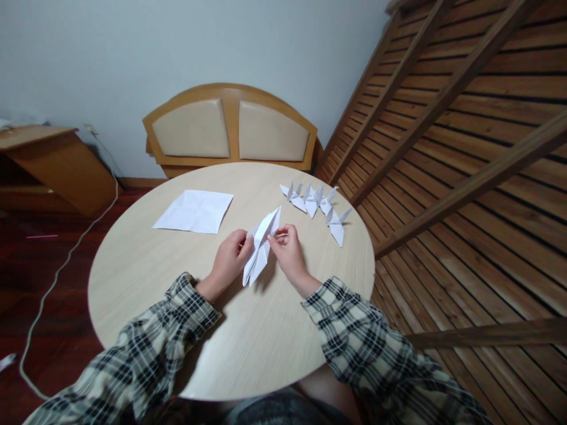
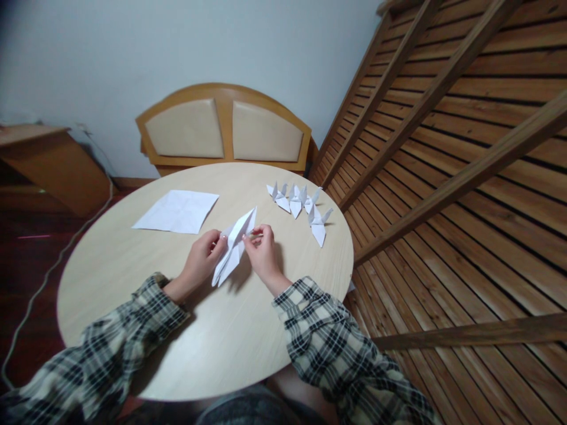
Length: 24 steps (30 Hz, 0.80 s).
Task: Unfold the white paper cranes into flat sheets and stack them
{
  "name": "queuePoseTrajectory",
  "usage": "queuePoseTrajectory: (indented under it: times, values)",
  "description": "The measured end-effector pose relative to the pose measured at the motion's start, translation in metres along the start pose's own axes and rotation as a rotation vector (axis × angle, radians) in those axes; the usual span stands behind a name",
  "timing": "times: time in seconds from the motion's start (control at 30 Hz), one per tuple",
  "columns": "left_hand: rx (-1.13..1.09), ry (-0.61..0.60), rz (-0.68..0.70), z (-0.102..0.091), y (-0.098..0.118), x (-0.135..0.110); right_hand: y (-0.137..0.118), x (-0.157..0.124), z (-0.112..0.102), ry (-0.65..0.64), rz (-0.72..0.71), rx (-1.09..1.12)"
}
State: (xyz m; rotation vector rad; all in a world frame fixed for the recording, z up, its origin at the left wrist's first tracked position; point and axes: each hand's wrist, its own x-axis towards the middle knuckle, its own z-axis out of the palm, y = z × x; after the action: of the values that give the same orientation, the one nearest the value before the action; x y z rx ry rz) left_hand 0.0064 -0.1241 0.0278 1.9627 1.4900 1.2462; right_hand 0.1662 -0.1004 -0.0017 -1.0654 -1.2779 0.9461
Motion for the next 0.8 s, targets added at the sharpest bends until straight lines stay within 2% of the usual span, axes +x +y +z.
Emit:
queuePoseTrajectory:
  times: [0.07, 0.23, 0.43, 0.6, 0.8]
  values:
    - [-0.001, 0.021, -0.011, 0.0, 0.0, 0.0, -0.003, -0.002, 0.0, 0.014, -0.092, -0.085]
    - [0.04, 0.078, -0.027, -0.001, 0.002, 0.0, -0.009, -0.01, 0.001, 0.028, -0.189, -0.237]
    - [0.047, 0.101, -0.032, -0.002, 0.002, -0.001, -0.01, -0.012, 0.001, -0.039, -0.202, -0.325]
    - [0.015, 0.085, -0.004, -0.002, 0.003, -0.002, -0.003, -0.005, 0.0, -0.065, -0.109, -0.19]
    - [-0.123, 0.092, -0.051, -0.002, 0.002, 0.001, 0.0, 0.005, -0.002, -0.201, 0.08, 0.134]
